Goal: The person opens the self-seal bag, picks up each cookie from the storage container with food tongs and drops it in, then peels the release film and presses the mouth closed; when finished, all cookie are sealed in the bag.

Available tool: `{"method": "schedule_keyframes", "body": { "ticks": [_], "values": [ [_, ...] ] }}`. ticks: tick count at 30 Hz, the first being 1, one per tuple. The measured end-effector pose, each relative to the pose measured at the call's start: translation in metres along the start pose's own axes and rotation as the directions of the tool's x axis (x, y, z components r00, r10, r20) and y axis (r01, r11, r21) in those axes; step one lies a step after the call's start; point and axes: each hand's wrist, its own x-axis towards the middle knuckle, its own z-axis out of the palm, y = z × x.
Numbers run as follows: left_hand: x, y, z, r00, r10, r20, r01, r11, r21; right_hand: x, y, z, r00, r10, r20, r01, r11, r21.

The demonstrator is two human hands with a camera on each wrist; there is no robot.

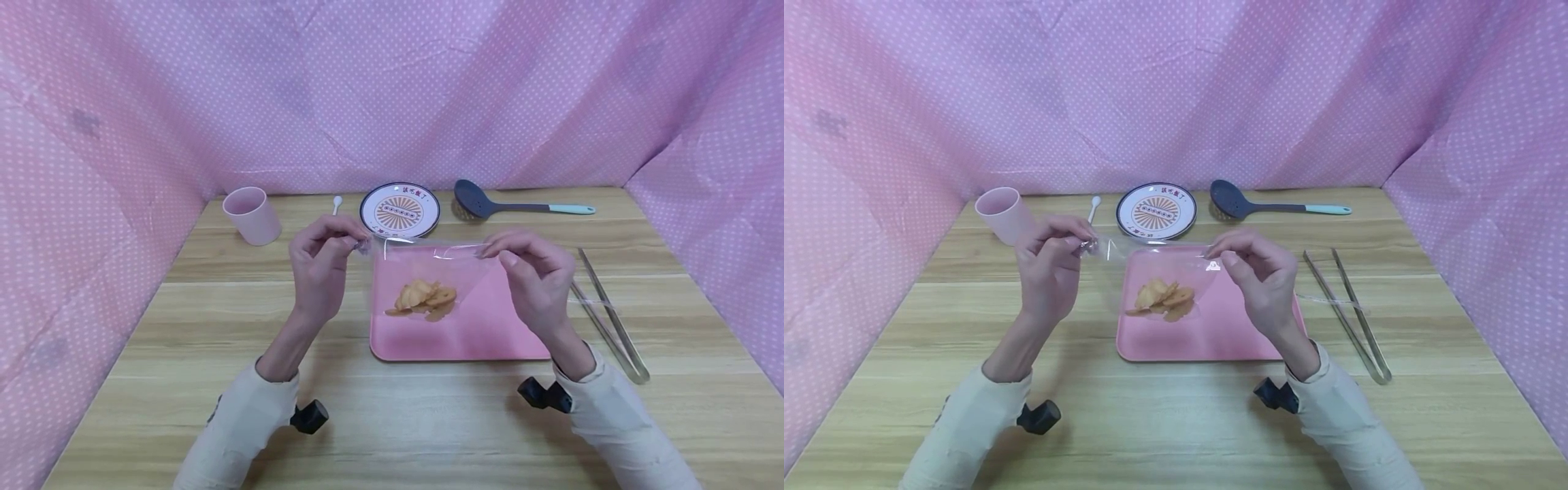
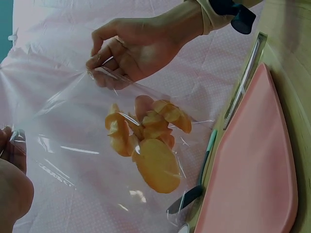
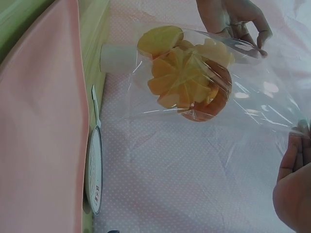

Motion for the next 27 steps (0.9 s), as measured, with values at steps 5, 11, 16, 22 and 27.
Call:
{"method": "schedule_keyframes", "body": {
  "ticks": [5, 11, 16, 22, 27],
  "values": [
    [-0.001, 0.001, 0.001, 1.0, -0.022, -0.006, 0.022, 0.999, 0.039, 0.001, -0.005, 0.001, 0.999, 0.038, -0.006, -0.038, 0.992, -0.122],
    [-0.002, 0.004, 0.003, 1.0, -0.018, -0.004, 0.018, 0.989, 0.145, 0.002, -0.008, 0.002, 0.997, 0.071, 0.001, -0.071, 0.99, -0.124],
    [-0.002, 0.005, 0.005, 1.0, 0.002, 0.007, -0.003, 0.988, 0.152, 0.003, -0.01, 0.002, 0.997, 0.077, 0.012, -0.075, 0.988, -0.133],
    [0.0, 0.005, 0.002, 0.999, 0.034, 0.026, -0.038, 0.979, 0.2, 0.002, -0.011, -0.002, 0.995, 0.091, 0.03, -0.084, 0.982, -0.169],
    [0.0, 0.004, -0.001, 0.996, 0.057, 0.073, -0.075, 0.962, 0.264, 0.002, -0.012, -0.006, 0.994, 0.091, 0.06, -0.078, 0.98, -0.183]
  ]
}}
